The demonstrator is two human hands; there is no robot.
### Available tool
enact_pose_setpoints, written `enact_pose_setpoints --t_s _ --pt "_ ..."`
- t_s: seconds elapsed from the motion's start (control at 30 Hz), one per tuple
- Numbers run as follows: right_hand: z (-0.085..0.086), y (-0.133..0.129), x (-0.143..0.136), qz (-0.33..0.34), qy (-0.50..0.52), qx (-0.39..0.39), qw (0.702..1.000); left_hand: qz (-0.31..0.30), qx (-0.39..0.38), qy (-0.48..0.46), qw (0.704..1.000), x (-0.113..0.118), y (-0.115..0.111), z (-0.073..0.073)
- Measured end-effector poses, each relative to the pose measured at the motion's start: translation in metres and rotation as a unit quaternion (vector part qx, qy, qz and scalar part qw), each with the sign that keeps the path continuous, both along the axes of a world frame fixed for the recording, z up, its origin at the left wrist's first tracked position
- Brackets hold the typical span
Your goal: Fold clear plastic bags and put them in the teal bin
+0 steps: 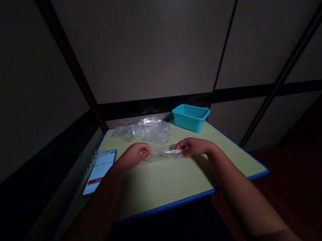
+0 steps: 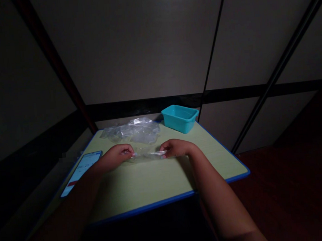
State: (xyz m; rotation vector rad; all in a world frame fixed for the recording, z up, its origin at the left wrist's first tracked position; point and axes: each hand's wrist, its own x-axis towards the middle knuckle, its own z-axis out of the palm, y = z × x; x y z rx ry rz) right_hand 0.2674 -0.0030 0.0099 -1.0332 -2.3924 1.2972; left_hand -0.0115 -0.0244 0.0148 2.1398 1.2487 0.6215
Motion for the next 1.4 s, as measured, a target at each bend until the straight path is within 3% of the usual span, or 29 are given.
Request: enact_pose_setpoints --t_s 0.27,0.53,0.9,1.13,1.4 --pt "-0.006 0.011 0.015 -0.101 0.023 -0.03 0.994 0.011 -0.03 -0.028 0.999 -0.001 0.002 -0.003" --pt "-0.006 0.016 0.022 -0.165 -0.019 0.017 0.986 0.032 -0.012 -0.02 0.999 -0.004 0.007 -0.007" --pt "-0.009 0.02 0.02 -0.251 -0.067 0.059 0.964 0.091 -0.04 -0.086 0.991 0.002 0.016 -0.019" --pt "-0.007 0.017 0.013 -0.268 -0.205 0.164 0.927 0.088 -0.025 -0.083 0.992 0.001 0.021 -0.026" --pt "-0.014 0.022 0.006 -0.283 -0.226 0.167 0.917 0.113 0.002 -0.055 0.992 0.0 0.024 -0.028"
